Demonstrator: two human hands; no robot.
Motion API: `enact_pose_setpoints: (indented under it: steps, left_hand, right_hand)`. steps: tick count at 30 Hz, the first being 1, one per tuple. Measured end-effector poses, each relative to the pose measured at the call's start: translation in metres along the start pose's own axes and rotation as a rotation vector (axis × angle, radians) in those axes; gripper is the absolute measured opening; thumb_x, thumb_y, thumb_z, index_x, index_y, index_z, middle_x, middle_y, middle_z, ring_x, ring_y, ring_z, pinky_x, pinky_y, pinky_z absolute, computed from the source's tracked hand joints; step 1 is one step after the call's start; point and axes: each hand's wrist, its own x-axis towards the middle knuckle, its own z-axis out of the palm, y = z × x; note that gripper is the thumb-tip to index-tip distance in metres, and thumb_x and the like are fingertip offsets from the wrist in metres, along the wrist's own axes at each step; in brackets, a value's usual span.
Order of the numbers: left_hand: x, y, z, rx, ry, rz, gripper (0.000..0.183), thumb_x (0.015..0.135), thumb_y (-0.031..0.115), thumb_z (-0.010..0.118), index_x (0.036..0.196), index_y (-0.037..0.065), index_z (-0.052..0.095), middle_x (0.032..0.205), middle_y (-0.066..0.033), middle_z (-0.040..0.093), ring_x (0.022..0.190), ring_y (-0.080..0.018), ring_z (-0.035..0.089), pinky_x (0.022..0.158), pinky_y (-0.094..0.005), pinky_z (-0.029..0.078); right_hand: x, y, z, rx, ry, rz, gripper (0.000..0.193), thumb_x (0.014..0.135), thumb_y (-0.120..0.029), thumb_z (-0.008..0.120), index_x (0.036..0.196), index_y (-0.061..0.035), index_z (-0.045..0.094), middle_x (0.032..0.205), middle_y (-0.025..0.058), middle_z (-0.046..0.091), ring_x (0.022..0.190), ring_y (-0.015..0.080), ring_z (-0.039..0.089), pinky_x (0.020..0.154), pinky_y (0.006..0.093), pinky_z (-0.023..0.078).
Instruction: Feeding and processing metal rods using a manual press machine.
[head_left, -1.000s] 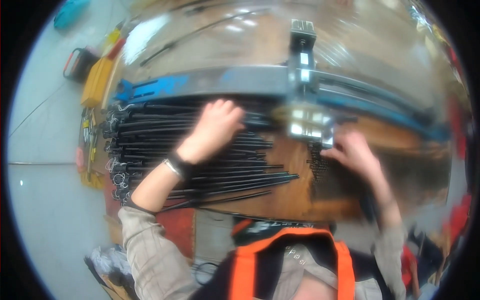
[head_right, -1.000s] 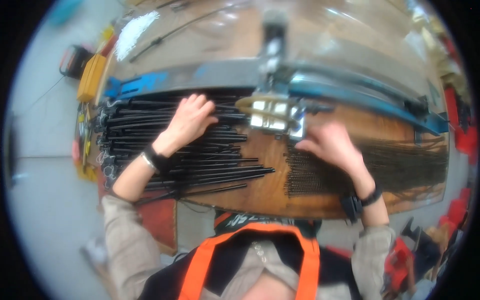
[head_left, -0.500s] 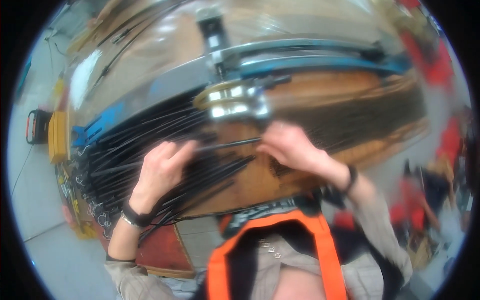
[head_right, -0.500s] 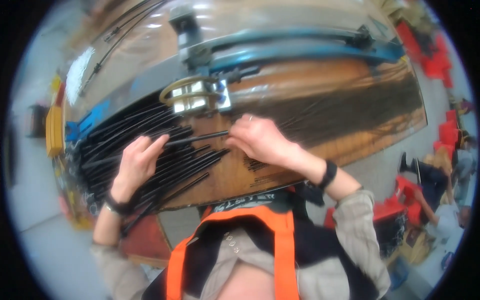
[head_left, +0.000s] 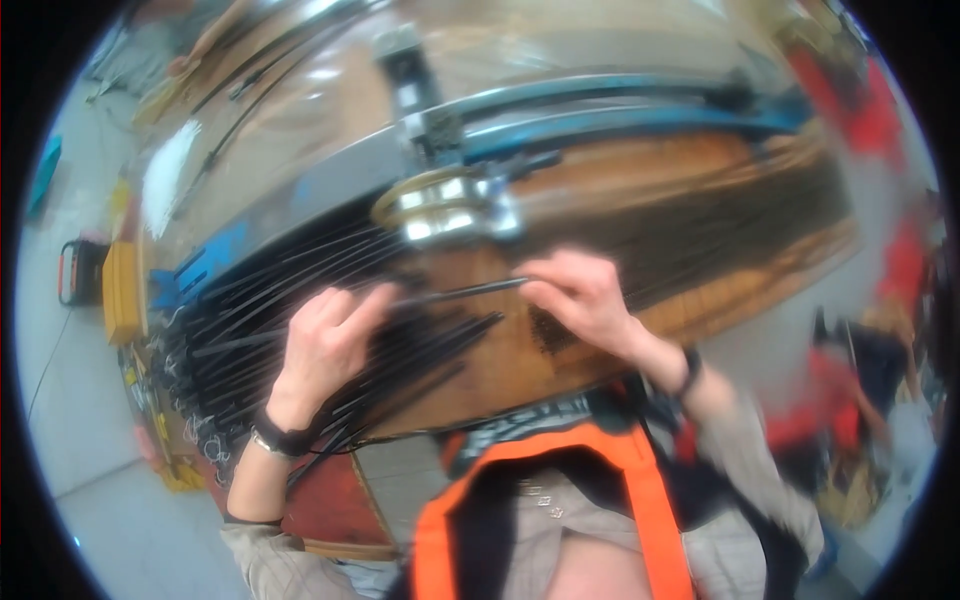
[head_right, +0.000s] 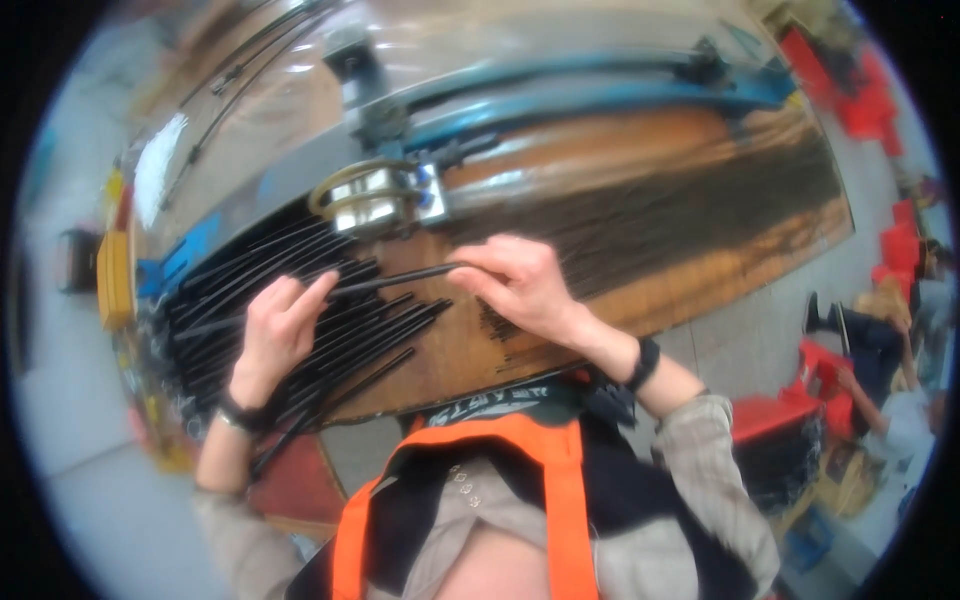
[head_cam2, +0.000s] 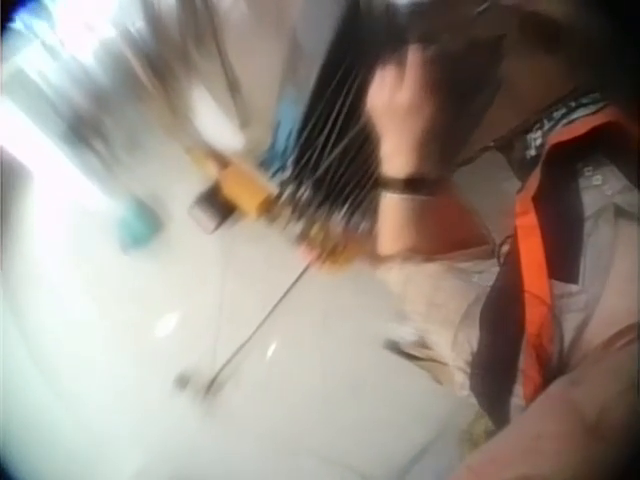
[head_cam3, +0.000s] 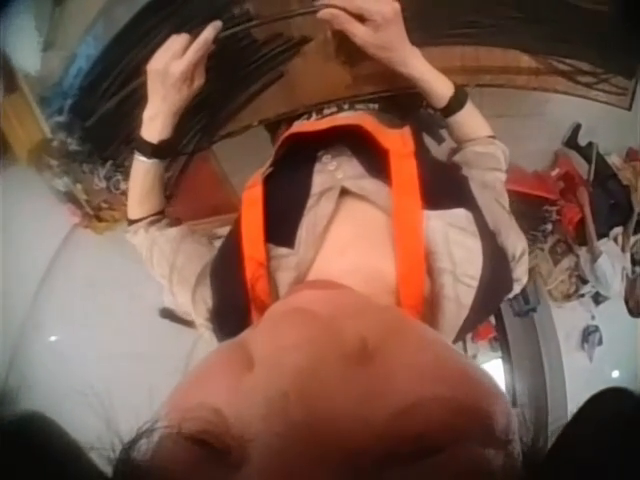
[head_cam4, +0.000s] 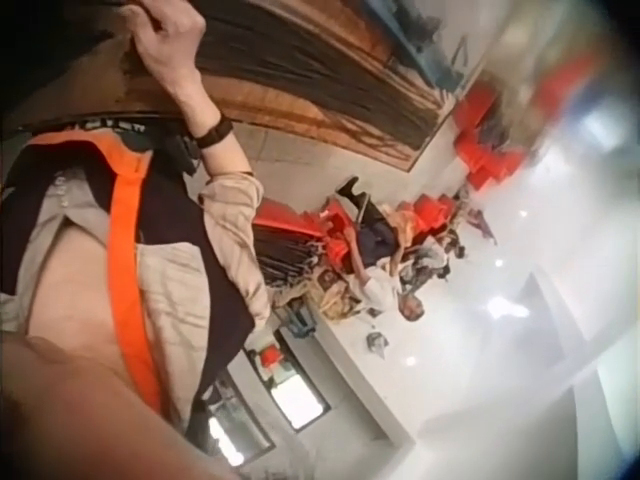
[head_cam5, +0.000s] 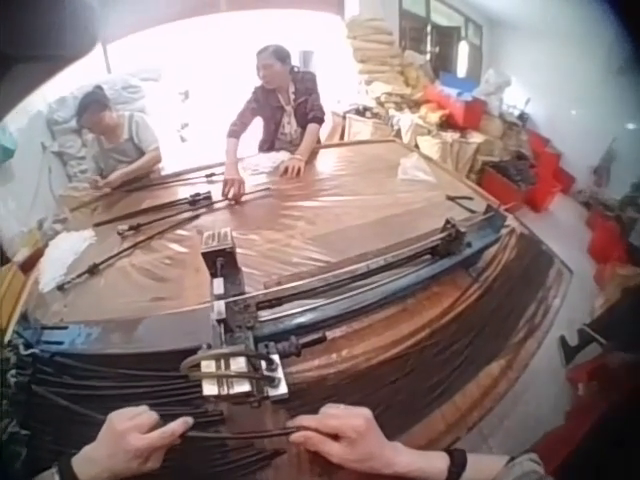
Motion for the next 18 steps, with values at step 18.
enact_pose_setpoints:
  steps: [18]
  left_hand:
    - [0.025, 0.012, 0.020, 0.004, -0.002, 0.008, 0.041, 0.074, 0.007, 0.065, 0.114, 0.012, 0.063, 0.080, -0.0041, 0.054, 0.070, -0.0197, 0.058, 0.055, -0.0307, 0.051]
  right_hand:
    - [0.028, 0.018, -0.028, -0.372, 0.010, -0.541, 0.040, 0.073, 0.002, 0.074, 0.113, -0.0004, 0.067, 0.074, 0.0080, 0.055, 0.064, 0.0258, 0.056, 0.051, 0.0349, 0.044]
